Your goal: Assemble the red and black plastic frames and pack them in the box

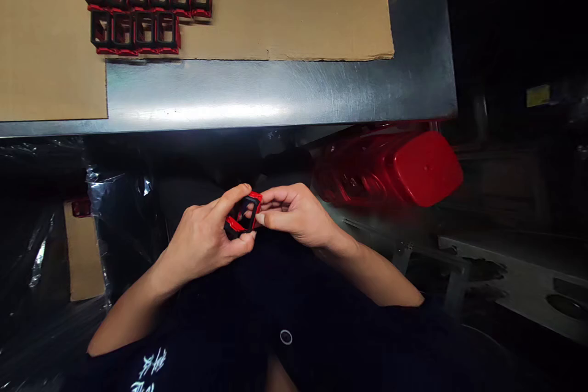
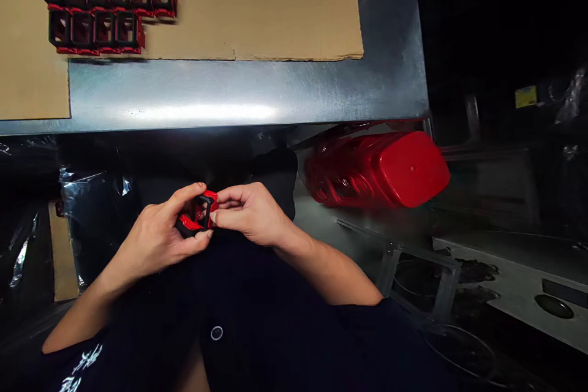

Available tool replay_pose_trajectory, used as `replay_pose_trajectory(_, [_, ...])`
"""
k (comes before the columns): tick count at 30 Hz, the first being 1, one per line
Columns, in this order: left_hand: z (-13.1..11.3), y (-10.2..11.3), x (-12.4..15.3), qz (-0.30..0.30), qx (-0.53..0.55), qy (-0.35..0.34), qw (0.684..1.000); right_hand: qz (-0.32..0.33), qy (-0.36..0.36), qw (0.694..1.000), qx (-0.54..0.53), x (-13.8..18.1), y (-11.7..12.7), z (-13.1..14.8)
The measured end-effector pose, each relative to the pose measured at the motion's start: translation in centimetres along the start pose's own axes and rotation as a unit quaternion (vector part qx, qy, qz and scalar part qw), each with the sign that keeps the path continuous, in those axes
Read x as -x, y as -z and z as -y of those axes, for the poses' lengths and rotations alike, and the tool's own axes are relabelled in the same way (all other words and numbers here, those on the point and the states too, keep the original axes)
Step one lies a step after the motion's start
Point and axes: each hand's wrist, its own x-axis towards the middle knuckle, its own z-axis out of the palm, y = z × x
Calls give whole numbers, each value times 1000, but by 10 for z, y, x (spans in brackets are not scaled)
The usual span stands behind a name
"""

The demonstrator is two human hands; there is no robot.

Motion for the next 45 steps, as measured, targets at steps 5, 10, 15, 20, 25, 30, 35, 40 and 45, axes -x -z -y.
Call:
replay_pose_trajectory(5, [0, -1, 0, 4, 2, 3, 1000, 7, -3, 1000, -1, 0, 0, 0])
replay_pose_trajectory(10, [0, -3, -1, 14, 16, 26, 999, 4, -9, 1000, -18, 1, 0, -2])
replay_pose_trajectory(15, [0, -3, -1, 20, 33, 44, 998, 0, -15, 1000, -18, 1, -1, -3])
replay_pose_trajectory(20, [1, -3, -2, 44, 111, 87, 989, -2, -17, 1000, -17, 1, 2, -2])
replay_pose_trajectory(25, [6, -7, 0, 85, 274, 159, 945, 30, 5, 997, -69, 2, 10, -5])
replay_pose_trajectory(30, [12, -15, 4, 72, 377, 162, 909, 27, 43, 998, -32, 5, 7, -4])
replay_pose_trajectory(35, [17, -23, 7, 67, 430, 137, 890, 27, 42, 999, 16, 6, 0, 0])
replay_pose_trajectory(40, [21, -29, 10, 63, 449, 105, 885, 43, 37, 998, -6, 2, 0, -2])
replay_pose_trajectory(45, [20, -28, 9, 52, 454, 93, 885, 54, 52, 997, -8, 5, 1, -1])
